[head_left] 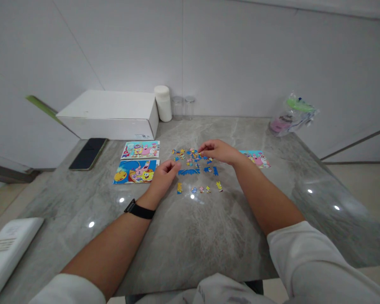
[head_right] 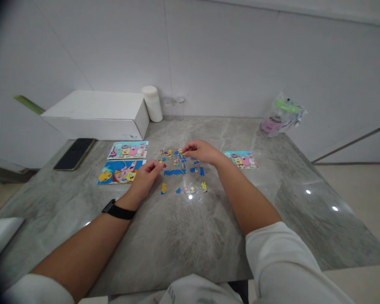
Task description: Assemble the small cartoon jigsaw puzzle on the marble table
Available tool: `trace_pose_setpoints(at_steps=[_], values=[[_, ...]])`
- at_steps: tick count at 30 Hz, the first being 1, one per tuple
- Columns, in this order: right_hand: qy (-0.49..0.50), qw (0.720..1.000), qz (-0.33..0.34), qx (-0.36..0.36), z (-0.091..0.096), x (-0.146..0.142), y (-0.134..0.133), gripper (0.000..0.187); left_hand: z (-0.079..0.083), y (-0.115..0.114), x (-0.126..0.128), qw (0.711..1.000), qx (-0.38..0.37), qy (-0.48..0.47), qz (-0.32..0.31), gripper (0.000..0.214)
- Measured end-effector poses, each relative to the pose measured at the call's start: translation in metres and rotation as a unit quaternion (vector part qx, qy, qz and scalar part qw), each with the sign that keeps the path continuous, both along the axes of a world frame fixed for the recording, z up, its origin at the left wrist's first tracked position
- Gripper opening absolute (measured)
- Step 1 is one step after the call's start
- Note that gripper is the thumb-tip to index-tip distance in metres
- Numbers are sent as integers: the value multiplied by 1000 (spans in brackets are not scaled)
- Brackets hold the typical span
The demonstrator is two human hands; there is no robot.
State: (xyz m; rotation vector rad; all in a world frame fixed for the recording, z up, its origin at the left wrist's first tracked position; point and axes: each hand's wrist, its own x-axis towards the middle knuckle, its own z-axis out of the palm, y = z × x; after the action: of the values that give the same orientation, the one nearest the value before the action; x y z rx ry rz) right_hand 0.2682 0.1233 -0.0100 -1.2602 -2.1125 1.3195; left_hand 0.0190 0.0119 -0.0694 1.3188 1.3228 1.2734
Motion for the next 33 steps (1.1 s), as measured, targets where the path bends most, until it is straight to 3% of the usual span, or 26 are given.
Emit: trace_pose_setpoints(at_steps=[4,8,20,27,33], values=[[80,997,8,14,-3,-34,-24,17,-1,0,2,999,5,-12,-30,32],[110,994,8,-4,-8,-49,-37,18,-3,1,2,999,14,-14,-37,33],[119,992,45,-19,-16,-49,-40,25,0,0,2,999,17,10,-25,32],[73,992,81,58,-20,-48,-41,24,3,-2,4,995,26,77,-54,23],[63,993,96,-25,-25,-47,-37,21,1,-3,5,996,29,75,-49,27]])
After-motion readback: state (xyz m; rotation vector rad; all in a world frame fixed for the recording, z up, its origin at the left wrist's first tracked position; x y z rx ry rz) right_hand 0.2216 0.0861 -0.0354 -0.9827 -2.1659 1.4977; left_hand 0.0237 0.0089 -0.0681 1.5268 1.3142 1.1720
